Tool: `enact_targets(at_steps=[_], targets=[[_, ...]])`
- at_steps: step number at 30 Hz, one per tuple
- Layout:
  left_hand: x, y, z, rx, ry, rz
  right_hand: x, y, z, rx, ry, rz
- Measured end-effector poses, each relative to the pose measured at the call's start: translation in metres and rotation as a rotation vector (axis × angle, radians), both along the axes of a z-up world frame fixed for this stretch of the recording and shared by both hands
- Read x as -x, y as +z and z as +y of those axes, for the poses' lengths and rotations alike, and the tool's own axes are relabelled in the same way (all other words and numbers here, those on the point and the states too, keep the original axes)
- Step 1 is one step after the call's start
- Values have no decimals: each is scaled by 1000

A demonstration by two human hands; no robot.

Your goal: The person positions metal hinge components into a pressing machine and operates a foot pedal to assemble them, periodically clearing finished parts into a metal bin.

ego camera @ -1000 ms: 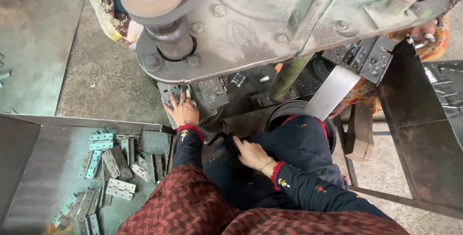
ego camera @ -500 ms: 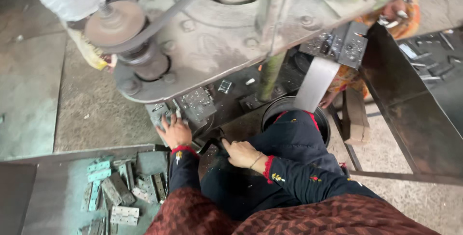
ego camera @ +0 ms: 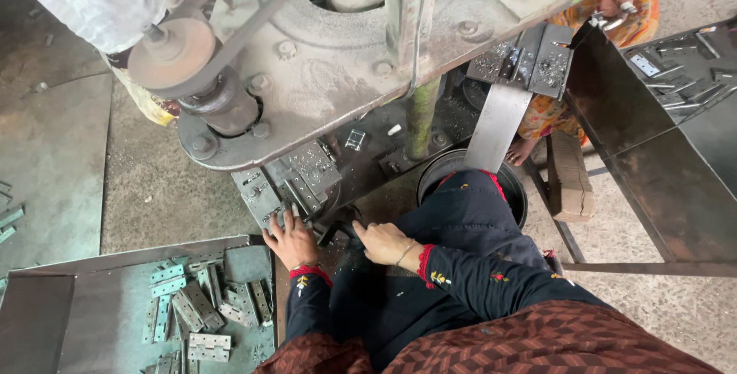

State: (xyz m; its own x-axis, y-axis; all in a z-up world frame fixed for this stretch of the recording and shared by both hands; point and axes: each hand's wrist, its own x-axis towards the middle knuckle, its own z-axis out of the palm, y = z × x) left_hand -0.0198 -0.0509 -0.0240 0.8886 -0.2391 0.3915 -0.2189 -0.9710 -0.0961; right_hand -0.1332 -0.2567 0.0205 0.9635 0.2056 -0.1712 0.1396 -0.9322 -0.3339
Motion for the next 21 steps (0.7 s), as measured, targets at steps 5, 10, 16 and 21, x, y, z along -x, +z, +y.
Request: enact_targets(at_steps=[5, 10, 16, 21], targets=[[-12, -11, 8, 53, -96, -93, 0, -4, 0, -15, 16, 4], [-1, 32, 10, 182, -157, -168, -5, 5, 1, 3, 19, 66], [9, 79, 5, 394, -168, -190, -22, 31, -4, -42, -28, 83], [7, 44, 14, 892, -178, -102, -57, 26, -10, -405, -103, -417]])
